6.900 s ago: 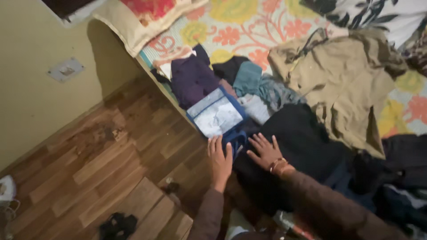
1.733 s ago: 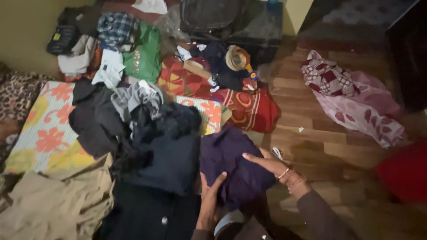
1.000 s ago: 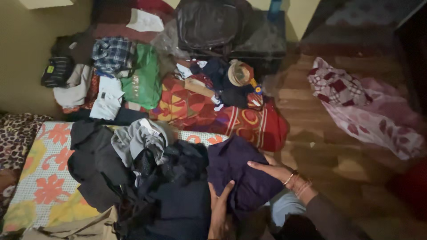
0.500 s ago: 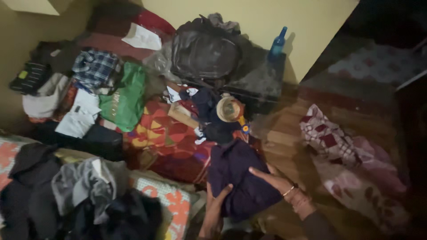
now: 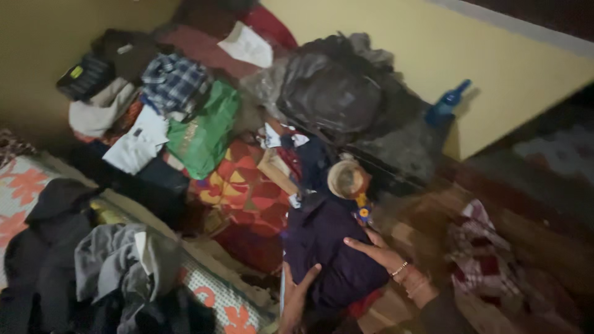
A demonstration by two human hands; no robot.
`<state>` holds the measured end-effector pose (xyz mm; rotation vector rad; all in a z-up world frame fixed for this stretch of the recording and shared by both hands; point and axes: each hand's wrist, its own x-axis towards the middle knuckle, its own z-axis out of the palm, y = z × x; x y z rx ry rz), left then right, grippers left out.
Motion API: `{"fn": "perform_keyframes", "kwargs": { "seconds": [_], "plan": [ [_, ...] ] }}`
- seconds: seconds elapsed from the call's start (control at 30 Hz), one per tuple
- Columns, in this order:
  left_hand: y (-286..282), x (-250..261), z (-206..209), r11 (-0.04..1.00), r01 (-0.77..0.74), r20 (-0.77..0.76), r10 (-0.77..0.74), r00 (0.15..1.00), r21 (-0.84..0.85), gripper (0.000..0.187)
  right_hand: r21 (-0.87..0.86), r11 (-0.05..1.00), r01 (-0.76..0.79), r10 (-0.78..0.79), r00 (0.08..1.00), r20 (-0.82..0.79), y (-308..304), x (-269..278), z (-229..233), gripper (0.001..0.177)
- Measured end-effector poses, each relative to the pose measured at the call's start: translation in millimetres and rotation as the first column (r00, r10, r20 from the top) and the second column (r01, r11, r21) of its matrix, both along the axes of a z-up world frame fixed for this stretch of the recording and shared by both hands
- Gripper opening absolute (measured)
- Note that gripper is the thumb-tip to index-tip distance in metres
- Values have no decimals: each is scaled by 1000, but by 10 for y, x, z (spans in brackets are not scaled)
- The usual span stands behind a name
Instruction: The person organizes a pile of clothing by picking up items one at a time, such as a blue plaid shirt, a purple garment, and various other shirts and pants, and placing them into sorted stacks on a bed and an adjacent surface.
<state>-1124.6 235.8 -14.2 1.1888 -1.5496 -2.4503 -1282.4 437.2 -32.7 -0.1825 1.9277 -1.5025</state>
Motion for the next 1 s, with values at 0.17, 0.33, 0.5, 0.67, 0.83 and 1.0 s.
{"fn": "perform_keyframes", "kwargs": {
  "seconds": [0.17, 0.33, 0.5, 0.67, 0.83, 1.0],
  "plan": [
    [-563, -369, 257, 907, -277, 34, 281, 959, 317, 96, 383, 914, -136, 112, 990, 83, -833, -719, -164, 98],
    [-1301, -726, 174, 921, -380, 32, 378, 925, 89, 94, 222, 918, -328, 300, 942, 150, -1823, -1350, -183, 97],
    [-1759, -923, 292, 885, -446, -88, 459, 884, 135, 87, 247, 888, -389, 397, 918, 19, -2515, -1699, -211, 91],
    [-2053, -924, 248, 822, -558, -90, 567, 819, 111, 89, -166, 869, -466, 494, 834, 247, -3114, -1719, 77, 75],
    [-2465, -971, -107, 795, -606, 23, 606, 795, 22, 92, 51, 813, -580, 563, 806, 185, -3590, -1881, -286, 78],
    [-2852, -1067, -860, 765, -641, 154, 642, 751, -63, 101, 114, 768, -630, 567, 752, 337, -4084, -2162, -941, 93]
  ]
}}
